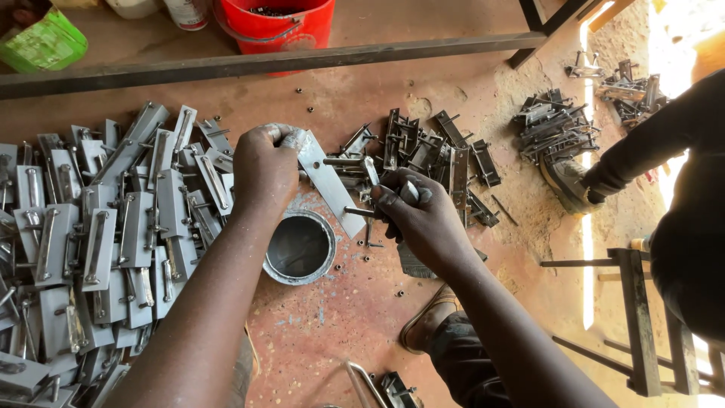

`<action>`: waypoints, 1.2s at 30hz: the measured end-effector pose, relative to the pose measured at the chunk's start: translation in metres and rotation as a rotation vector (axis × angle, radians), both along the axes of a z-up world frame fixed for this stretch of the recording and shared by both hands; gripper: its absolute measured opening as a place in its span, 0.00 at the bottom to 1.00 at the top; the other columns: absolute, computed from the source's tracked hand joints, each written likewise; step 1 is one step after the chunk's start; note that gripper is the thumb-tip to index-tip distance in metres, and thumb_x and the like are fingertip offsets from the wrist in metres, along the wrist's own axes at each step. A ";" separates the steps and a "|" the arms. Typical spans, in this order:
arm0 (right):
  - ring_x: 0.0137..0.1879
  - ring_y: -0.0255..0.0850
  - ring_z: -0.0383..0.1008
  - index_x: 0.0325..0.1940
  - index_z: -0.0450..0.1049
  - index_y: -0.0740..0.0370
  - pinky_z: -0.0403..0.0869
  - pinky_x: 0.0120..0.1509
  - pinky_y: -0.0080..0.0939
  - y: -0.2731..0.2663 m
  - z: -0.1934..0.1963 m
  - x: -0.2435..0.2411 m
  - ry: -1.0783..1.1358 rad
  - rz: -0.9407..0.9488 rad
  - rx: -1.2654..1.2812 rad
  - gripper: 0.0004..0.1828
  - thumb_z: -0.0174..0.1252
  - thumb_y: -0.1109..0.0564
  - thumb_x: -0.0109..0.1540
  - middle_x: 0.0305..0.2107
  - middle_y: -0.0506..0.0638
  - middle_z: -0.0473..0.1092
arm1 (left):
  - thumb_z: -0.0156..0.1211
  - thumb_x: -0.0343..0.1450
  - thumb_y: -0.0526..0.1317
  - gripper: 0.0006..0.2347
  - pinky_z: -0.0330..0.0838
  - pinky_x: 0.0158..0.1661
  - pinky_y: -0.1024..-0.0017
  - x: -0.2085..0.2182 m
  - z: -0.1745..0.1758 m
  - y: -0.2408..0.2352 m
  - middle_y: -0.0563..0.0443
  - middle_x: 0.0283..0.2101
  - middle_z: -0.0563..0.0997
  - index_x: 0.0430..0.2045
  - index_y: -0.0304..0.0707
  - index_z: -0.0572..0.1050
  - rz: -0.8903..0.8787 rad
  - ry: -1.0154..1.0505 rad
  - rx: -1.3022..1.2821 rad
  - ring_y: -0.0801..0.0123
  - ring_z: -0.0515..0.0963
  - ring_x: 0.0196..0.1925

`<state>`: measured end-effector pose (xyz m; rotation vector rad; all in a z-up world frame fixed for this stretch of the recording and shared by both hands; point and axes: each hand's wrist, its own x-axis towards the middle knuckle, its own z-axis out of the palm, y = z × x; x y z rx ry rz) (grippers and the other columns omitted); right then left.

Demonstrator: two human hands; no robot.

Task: Dipping metal parts into paint and using a small applicator to spread it evenly before placing them on the floor

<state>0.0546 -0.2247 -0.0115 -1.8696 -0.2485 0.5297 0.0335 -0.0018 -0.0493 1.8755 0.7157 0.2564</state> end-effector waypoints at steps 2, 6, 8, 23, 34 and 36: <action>0.23 0.42 0.75 0.41 0.78 0.68 0.77 0.27 0.37 0.001 0.003 0.000 -0.001 0.002 -0.006 0.16 0.63 0.49 0.64 0.20 0.60 0.73 | 0.59 0.74 0.40 0.08 0.78 0.42 0.59 0.000 0.000 0.000 0.45 0.32 0.85 0.39 0.38 0.83 -0.001 0.004 0.009 0.56 0.85 0.42; 0.25 0.42 0.75 0.42 0.78 0.69 0.77 0.28 0.37 0.003 0.005 0.000 0.025 0.028 -0.026 0.17 0.62 0.49 0.64 0.21 0.61 0.73 | 0.60 0.74 0.42 0.09 0.78 0.36 0.65 0.008 -0.016 0.007 0.46 0.28 0.84 0.38 0.37 0.83 -0.001 -0.024 0.004 0.62 0.86 0.33; 0.25 0.42 0.75 0.43 0.78 0.69 0.77 0.29 0.37 0.006 0.009 -0.001 0.028 0.034 -0.034 0.17 0.62 0.49 0.64 0.21 0.61 0.73 | 0.59 0.74 0.41 0.09 0.78 0.36 0.65 0.007 -0.016 0.007 0.46 0.28 0.84 0.38 0.37 0.83 -0.002 -0.018 0.002 0.61 0.86 0.33; 0.25 0.41 0.76 0.42 0.78 0.68 0.77 0.29 0.36 0.013 0.006 -0.003 0.045 0.081 -0.045 0.16 0.65 0.51 0.62 0.22 0.60 0.74 | 0.58 0.74 0.40 0.07 0.78 0.37 0.65 0.006 -0.013 0.009 0.49 0.25 0.84 0.35 0.41 0.83 -0.018 -0.024 0.034 0.61 0.87 0.31; 0.28 0.39 0.74 0.44 0.80 0.64 0.75 0.32 0.34 0.012 -0.023 0.000 -0.019 0.092 -0.132 0.13 0.70 0.60 0.57 0.30 0.55 0.74 | 0.58 0.74 0.37 0.08 0.79 0.37 0.60 -0.003 0.003 0.001 0.41 0.31 0.85 0.38 0.33 0.83 -0.057 -0.051 0.094 0.53 0.87 0.36; 0.26 0.37 0.72 0.42 0.79 0.64 0.73 0.30 0.32 0.009 -0.029 0.002 -0.013 0.098 -0.158 0.11 0.69 0.59 0.58 0.28 0.53 0.73 | 0.59 0.74 0.36 0.08 0.80 0.37 0.55 -0.005 0.003 -0.001 0.38 0.31 0.85 0.39 0.31 0.83 -0.062 -0.058 0.106 0.46 0.86 0.37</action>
